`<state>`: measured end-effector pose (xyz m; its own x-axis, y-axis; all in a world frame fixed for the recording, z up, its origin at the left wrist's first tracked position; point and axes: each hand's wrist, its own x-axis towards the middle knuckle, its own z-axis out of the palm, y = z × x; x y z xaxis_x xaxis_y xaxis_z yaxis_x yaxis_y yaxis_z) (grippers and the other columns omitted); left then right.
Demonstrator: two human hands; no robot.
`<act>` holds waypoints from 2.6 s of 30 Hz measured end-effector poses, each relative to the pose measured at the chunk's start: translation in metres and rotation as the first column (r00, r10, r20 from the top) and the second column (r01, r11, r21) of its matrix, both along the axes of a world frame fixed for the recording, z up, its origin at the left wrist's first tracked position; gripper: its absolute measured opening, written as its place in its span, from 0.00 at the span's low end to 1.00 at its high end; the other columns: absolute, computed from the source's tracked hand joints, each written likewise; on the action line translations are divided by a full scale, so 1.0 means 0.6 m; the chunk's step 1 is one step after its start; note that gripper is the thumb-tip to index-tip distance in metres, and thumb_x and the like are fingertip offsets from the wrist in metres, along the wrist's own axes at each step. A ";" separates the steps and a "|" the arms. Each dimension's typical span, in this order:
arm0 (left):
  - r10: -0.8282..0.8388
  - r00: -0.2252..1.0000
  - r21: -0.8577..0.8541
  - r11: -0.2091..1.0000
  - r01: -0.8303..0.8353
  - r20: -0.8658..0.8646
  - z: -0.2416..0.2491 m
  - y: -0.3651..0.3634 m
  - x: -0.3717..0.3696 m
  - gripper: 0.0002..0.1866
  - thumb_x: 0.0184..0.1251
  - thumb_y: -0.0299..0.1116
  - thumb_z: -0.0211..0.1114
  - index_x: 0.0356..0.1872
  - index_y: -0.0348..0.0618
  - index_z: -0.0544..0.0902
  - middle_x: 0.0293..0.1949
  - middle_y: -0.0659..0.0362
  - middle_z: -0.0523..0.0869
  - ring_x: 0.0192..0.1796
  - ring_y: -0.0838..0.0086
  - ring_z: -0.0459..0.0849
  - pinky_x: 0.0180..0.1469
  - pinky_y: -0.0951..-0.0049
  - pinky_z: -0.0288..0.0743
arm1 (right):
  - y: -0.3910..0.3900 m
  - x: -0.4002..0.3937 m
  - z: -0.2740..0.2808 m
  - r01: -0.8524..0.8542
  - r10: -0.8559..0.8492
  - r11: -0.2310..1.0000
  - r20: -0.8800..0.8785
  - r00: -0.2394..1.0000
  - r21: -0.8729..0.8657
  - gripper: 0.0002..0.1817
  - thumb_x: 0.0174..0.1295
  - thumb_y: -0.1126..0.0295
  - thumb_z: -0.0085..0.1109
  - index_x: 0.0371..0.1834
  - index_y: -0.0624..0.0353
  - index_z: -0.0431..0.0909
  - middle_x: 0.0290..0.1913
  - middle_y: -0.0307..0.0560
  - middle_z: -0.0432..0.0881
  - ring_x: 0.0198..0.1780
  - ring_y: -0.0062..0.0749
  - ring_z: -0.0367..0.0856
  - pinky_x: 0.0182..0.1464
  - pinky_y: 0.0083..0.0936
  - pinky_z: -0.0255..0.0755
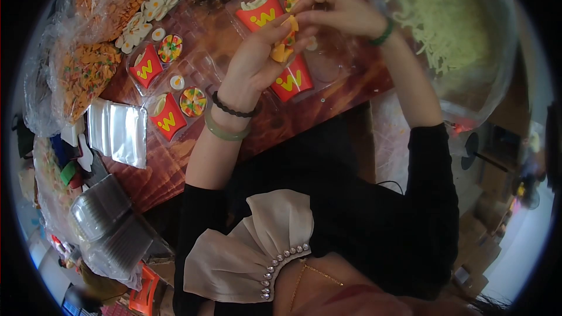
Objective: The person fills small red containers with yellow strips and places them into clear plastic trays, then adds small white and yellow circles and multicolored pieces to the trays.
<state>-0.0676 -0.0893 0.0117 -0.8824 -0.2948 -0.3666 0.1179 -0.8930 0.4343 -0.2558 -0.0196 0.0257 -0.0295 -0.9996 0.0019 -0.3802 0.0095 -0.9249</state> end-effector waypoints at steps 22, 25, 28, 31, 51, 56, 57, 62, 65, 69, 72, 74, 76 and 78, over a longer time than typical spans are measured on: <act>0.005 0.998 -0.081 0.997 0.001 0.067 0.032 0.047 0.020 0.12 0.67 0.30 0.56 0.48 0.36 0.73 0.36 0.57 0.81 0.34 0.75 0.79 0.31 0.83 0.70 | 0.245 -0.005 0.105 -0.118 0.366 0.771 -0.283 0.886 0.626 0.11 0.64 0.67 0.51 0.26 0.60 0.73 0.23 0.35 0.74 0.26 0.15 0.72 0.27 0.14 0.65; -0.102 0.994 -0.078 0.992 0.099 -0.028 0.033 0.071 0.009 0.12 0.66 0.30 0.56 0.48 0.36 0.73 0.35 0.57 0.80 0.32 0.77 0.77 0.31 0.83 0.69 | 0.251 0.024 0.103 0.139 0.035 0.921 -0.433 0.901 0.363 0.06 0.61 0.69 0.55 0.32 0.60 0.77 0.25 0.37 0.76 0.28 0.16 0.74 0.28 0.14 0.66; -0.155 0.988 -0.071 0.985 0.154 0.004 0.026 0.086 0.001 0.15 0.67 0.28 0.55 0.52 0.34 0.71 0.42 0.55 0.79 0.34 0.77 0.76 0.27 0.85 0.66 | 0.196 0.054 0.115 0.237 -0.237 0.971 -0.161 0.958 -0.018 0.06 0.58 0.72 0.59 0.37 0.60 0.79 0.29 0.39 0.77 0.29 0.18 0.76 0.29 0.14 0.66; -0.157 0.984 -0.106 0.983 0.148 -0.084 0.032 0.102 0.003 0.12 0.67 0.28 0.54 0.48 0.34 0.73 0.41 0.56 0.79 0.33 0.78 0.75 0.26 0.85 0.64 | 0.166 0.050 0.090 0.066 -0.158 0.950 -0.291 0.943 -0.304 0.08 0.56 0.74 0.61 0.39 0.61 0.80 0.32 0.40 0.78 0.29 0.19 0.76 0.29 0.13 0.66; 0.137 0.988 -0.294 0.949 -0.111 0.071 0.024 0.130 0.009 0.14 0.63 0.22 0.58 0.49 0.36 0.74 0.39 0.57 0.80 0.34 0.77 0.77 0.30 0.84 0.66 | 0.155 0.049 0.065 0.152 -0.161 0.986 0.178 0.971 0.062 0.11 0.59 0.71 0.59 0.43 0.64 0.76 0.35 0.36 0.79 0.38 0.15 0.77 0.39 0.12 0.71; 0.134 0.985 -0.067 0.990 -0.127 0.109 0.016 0.095 0.028 0.13 0.64 0.27 0.57 0.49 0.37 0.72 0.42 0.55 0.81 0.38 0.72 0.81 0.37 0.81 0.75 | 0.051 0.004 0.011 0.335 -0.331 0.941 -0.078 0.940 0.050 0.09 0.57 0.70 0.60 0.40 0.61 0.78 0.36 0.38 0.79 0.38 0.16 0.77 0.39 0.14 0.71; 0.084 0.992 0.064 0.994 -0.090 0.097 0.015 0.094 0.033 0.13 0.66 0.29 0.55 0.50 0.37 0.72 0.45 0.54 0.80 0.42 0.69 0.81 0.41 0.79 0.76 | 0.025 -0.005 -0.012 0.358 -0.361 0.932 -0.126 0.924 -0.053 0.10 0.57 0.71 0.60 0.40 0.62 0.78 0.32 0.37 0.79 0.33 0.16 0.77 0.36 0.15 0.72; 0.008 0.999 0.325 0.946 -0.025 0.053 0.018 0.095 0.050 0.15 0.69 0.33 0.49 0.52 0.37 0.71 0.50 0.53 0.77 0.52 0.62 0.78 0.49 0.72 0.76 | -0.030 -0.041 -0.084 0.316 -0.362 0.930 -0.328 0.873 -0.186 0.09 0.55 0.69 0.62 0.38 0.60 0.80 0.28 0.38 0.78 0.28 0.19 0.76 0.32 0.17 0.71; 0.010 0.999 0.397 0.917 -0.023 0.036 0.011 0.098 0.061 0.15 0.69 0.32 0.48 0.53 0.37 0.70 0.53 0.52 0.75 0.55 0.58 0.76 0.55 0.64 0.73 | -0.028 -0.028 -0.067 0.267 -0.357 0.933 -0.556 0.750 -0.240 0.08 0.53 0.69 0.62 0.36 0.56 0.81 0.30 0.40 0.75 0.30 0.24 0.76 0.34 0.21 0.71; 0.007 1.000 0.466 0.885 -0.008 0.005 0.004 0.106 0.066 0.16 0.69 0.33 0.47 0.54 0.38 0.69 0.55 0.52 0.73 0.58 0.54 0.72 0.58 0.57 0.69 | -0.025 -0.033 -0.072 0.202 -0.313 0.947 -0.563 0.765 -0.251 0.08 0.54 0.68 0.61 0.36 0.56 0.81 0.32 0.43 0.73 0.32 0.32 0.76 0.36 0.23 0.70; 0.002 1.000 0.488 0.873 0.006 -0.016 -0.002 0.110 0.067 0.16 0.70 0.34 0.47 0.55 0.38 0.69 0.56 0.52 0.72 0.59 0.54 0.71 0.60 0.56 0.67 | -0.020 -0.030 -0.066 0.102 -0.287 0.943 -0.619 0.731 -0.317 0.09 0.54 0.67 0.61 0.36 0.57 0.81 0.32 0.43 0.73 0.33 0.35 0.75 0.36 0.23 0.70; 0.003 1.000 0.493 0.870 0.005 -0.014 -0.004 0.112 0.070 0.16 0.70 0.34 0.46 0.55 0.38 0.69 0.56 0.52 0.72 0.60 0.54 0.71 0.61 0.56 0.66 | -0.018 -0.025 -0.062 0.063 -0.287 0.931 -0.618 0.732 -0.358 0.09 0.55 0.66 0.61 0.36 0.57 0.80 0.32 0.43 0.73 0.33 0.36 0.75 0.37 0.23 0.70; 0.015 0.999 0.484 0.875 0.011 -0.050 -0.006 0.113 0.072 0.19 0.71 0.35 0.45 0.59 0.37 0.66 0.59 0.50 0.70 0.64 0.54 0.65 0.63 0.56 0.65 | -0.014 -0.022 -0.060 0.136 -0.323 0.929 -0.574 0.753 -0.344 0.09 0.55 0.66 0.61 0.36 0.57 0.80 0.32 0.43 0.74 0.33 0.33 0.76 0.36 0.22 0.70; 0.038 0.998 0.484 0.875 -0.005 -0.059 -0.006 0.113 0.074 0.20 0.72 0.35 0.44 0.60 0.37 0.65 0.60 0.50 0.68 0.65 0.54 0.64 0.64 0.56 0.64 | -0.006 -0.013 -0.051 0.188 -0.317 0.938 -0.507 0.801 -0.290 0.09 0.55 0.66 0.62 0.36 0.58 0.80 0.32 0.42 0.75 0.33 0.30 0.76 0.36 0.22 0.70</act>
<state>-0.0230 -0.0213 0.0084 -0.9046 -0.1146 -0.4106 0.1521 -0.9865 -0.0598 -0.2637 -0.0231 -0.0048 -0.2104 -0.9283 0.3065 -0.8282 0.0026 -0.5605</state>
